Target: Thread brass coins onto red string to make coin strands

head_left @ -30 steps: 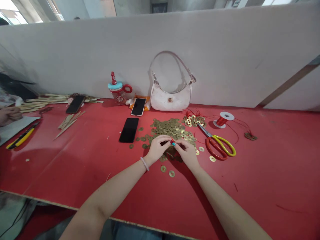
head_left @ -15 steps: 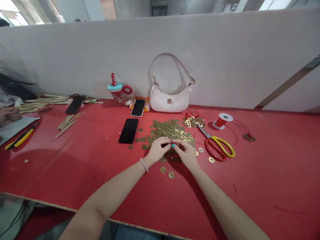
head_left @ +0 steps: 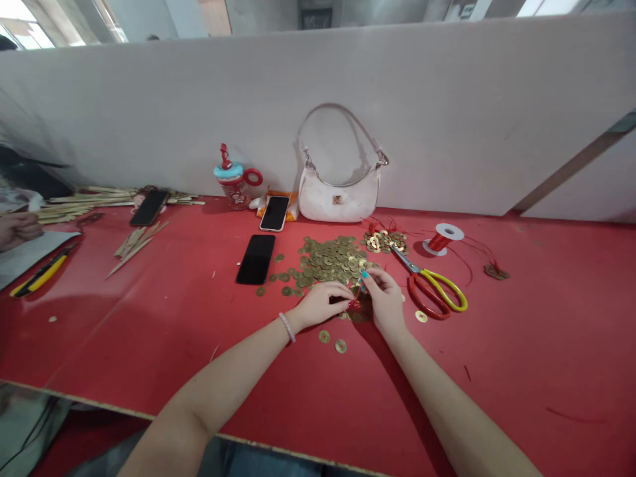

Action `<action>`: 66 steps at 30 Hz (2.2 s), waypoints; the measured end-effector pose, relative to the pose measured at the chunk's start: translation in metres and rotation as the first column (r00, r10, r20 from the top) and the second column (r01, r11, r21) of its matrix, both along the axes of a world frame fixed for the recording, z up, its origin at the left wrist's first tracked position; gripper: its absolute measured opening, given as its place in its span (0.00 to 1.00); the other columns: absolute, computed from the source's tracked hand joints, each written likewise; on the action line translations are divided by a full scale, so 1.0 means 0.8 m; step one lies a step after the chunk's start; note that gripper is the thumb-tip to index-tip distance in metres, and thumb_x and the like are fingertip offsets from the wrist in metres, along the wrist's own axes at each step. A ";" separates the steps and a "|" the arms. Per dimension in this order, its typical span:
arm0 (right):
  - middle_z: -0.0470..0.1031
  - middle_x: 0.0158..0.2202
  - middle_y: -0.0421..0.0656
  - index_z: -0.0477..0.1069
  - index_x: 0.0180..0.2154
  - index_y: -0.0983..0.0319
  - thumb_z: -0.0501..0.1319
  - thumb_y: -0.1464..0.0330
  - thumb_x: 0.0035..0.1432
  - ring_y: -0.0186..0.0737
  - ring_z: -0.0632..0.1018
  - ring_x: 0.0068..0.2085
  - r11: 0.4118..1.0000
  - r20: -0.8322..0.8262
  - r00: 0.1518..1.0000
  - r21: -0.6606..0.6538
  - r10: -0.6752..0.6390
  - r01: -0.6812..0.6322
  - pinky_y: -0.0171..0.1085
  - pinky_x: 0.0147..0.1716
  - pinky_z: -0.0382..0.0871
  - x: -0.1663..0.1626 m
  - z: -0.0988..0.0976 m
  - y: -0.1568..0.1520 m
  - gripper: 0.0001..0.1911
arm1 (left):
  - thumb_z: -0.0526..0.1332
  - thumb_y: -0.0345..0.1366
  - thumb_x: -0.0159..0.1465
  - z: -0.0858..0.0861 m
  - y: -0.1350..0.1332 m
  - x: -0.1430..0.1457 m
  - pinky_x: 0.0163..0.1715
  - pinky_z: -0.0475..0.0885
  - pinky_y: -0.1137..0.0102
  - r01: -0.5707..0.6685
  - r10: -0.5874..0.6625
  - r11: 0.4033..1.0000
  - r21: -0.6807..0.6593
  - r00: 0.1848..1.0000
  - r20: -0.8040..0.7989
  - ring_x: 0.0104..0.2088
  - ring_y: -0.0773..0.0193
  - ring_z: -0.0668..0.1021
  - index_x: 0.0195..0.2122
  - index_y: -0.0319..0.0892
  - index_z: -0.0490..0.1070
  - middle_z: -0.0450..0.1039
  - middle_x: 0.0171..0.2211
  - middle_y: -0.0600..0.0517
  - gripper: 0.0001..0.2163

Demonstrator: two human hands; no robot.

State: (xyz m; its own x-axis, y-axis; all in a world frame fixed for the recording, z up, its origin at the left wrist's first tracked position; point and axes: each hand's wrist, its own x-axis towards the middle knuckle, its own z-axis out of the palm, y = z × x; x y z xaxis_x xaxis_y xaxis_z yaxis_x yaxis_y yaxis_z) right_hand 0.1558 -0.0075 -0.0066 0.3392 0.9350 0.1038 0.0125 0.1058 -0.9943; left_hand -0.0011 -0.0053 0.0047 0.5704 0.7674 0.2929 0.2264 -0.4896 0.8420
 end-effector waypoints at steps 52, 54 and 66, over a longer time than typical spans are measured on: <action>0.61 0.17 0.36 0.71 0.45 0.63 0.50 0.72 0.48 0.32 0.63 0.21 0.942 0.589 0.755 -0.031 0.287 -0.334 0.33 0.25 0.62 -0.016 0.016 -0.021 0.22 | 0.62 0.36 0.51 0.000 0.014 -0.001 0.29 0.63 0.74 -0.164 0.545 0.720 -0.674 0.735 0.403 0.27 0.71 0.70 0.35 0.37 0.75 0.74 0.31 0.49 0.11; 0.62 0.18 0.36 0.71 0.44 0.63 0.50 0.72 0.47 0.32 0.63 0.20 0.943 0.607 0.742 -0.036 0.283 -0.330 0.33 0.24 0.62 -0.016 0.017 -0.021 0.22 | 0.62 0.36 0.51 0.000 0.014 -0.001 0.28 0.62 0.75 -0.165 0.552 0.714 -0.680 0.730 0.403 0.25 0.71 0.69 0.35 0.37 0.75 0.74 0.30 0.50 0.12; 0.73 0.26 0.40 0.73 0.41 0.62 0.50 0.73 0.49 0.34 0.70 0.25 0.960 0.579 0.780 -0.020 0.239 -0.279 0.35 0.29 0.67 -0.012 0.015 -0.020 0.18 | 0.62 0.37 0.51 0.000 0.013 -0.001 0.27 0.63 0.74 -0.184 0.505 0.740 -0.647 0.787 0.354 0.24 0.71 0.69 0.35 0.37 0.74 0.73 0.28 0.50 0.12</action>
State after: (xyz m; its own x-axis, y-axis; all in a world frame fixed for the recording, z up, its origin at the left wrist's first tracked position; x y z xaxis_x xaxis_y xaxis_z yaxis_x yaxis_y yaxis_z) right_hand 0.1459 -0.0232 0.0051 -0.0545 0.9636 0.2618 0.5374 0.2493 -0.8056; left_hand -0.0020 0.0055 0.0046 0.1353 0.9861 -0.0969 -0.2280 0.1262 0.9655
